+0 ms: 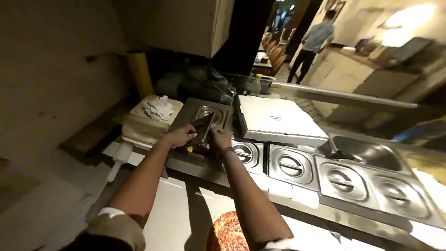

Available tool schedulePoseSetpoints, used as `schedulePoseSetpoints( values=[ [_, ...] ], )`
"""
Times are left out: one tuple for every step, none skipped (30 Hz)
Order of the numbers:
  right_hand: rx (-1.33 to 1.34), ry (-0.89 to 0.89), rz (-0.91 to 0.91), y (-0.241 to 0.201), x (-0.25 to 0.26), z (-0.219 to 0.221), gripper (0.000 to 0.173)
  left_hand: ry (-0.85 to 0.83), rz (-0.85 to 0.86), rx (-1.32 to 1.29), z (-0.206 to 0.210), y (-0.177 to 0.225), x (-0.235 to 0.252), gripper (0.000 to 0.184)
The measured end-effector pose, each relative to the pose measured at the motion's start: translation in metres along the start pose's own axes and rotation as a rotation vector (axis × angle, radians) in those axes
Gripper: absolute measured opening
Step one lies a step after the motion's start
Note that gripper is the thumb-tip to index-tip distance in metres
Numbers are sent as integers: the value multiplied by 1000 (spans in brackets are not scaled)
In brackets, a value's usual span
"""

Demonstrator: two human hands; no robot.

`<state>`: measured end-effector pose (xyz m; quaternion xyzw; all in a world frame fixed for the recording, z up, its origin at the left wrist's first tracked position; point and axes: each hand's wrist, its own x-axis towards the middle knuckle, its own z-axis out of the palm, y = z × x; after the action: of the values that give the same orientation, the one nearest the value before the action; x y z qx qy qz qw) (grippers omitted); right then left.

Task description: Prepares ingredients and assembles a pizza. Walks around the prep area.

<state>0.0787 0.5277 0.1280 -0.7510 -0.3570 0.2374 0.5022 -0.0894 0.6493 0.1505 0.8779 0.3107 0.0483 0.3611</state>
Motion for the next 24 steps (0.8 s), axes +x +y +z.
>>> schedulePoseSetpoints(
  values=[
    [74, 10, 1, 3, -23, -14, 46, 22, -2, 40, 8, 0, 2, 40],
    [125, -5, -5, 8, -52, -29, 47, 46, -10, 105, 17, 2, 7, 40],
    [168, -45, -8, 18, -87, -41, 47, 77, -34, 185, 28, 6, 11, 41],
    [201, -127, 16, 34, -125, -52, 47, 104, -75, 253, 39, 11, 15, 42],
    [223, -235, 78, 56, -160, -62, 47, 127, -115, 321, 50, 16, 19, 45],
    [250, -347, 170, 85, -189, -70, 44, 144, -142, 388, 60, 20, 22, 48],
    [274, -427, 298, 118, -212, -76, 42, 165, -156, 428, 66, 23, 22, 50],
    [321, -438, 456, 151, -231, -81, 43, 201, -154, 430, 69, 27, 18, 51],
    [403, -377, 609, 181, -248, -85, 44, 268, -133, 408, 72, 34, 9, 52],
    [507, -269, 738, 209, -263, -88, 46, 383, -89, 367, 78, 42, -5, 52],
    [623, -145, 837, 230, -274, -93, 49, 533, -38, 310, 90, 53, -26, 47],
    [723, -61, 893, 246, -282, -98, 47, 676, 7, 233, 107, 69, -51, 40],
    [774, -20, 910, 258, -287, -102, 42, 755, 26, 127, 132, 87, -83, 35],
    [755, 8, 888, 265, -292, -104, 38, 737, -4, 10, 166, 105, -119, 32],
    [679, 21, 827, 268, -296, -104, 36, 603, -80, -121, 203, 121, -155, 31],
    [578, 42, 755, 266, -299, -103, 33, 383, -196, -266, 240, 131, -182, 33],
    [505, 55, 674, 261, -300, -102, 32, 137, -331, -452, 277, 131, -197, 41],
    [461, 41, 587, 253, -302, -100, 32, -55, -470, -706, 317, 122, -202, 52],
    [408, -11, 494, 245, -304, -99, 31, -155, -629, -1017, 354, 111, -202, 60],
    [295, -88, 390, 242, -307, -100, 31, -181, -775, -1277, 381, 104, -200, 64],
    [113, -159, 283, 239, -311, -102, 30, -138, -882, -1421, 398, 103, -196, 60],
    [-71, -198, 187, 238, -313, -105, 28, -94, -921, -1484, 406, 101, -191, 53],
    [-201, -206, 126, 241, -315, -109, 26, -74, -918, -1486, 409, 98, -188, 46],
    [-258, -193, 104, 246, -315, -115, 25, -81, -902, -1460, 406, 97, -186, 39]
  ],
)
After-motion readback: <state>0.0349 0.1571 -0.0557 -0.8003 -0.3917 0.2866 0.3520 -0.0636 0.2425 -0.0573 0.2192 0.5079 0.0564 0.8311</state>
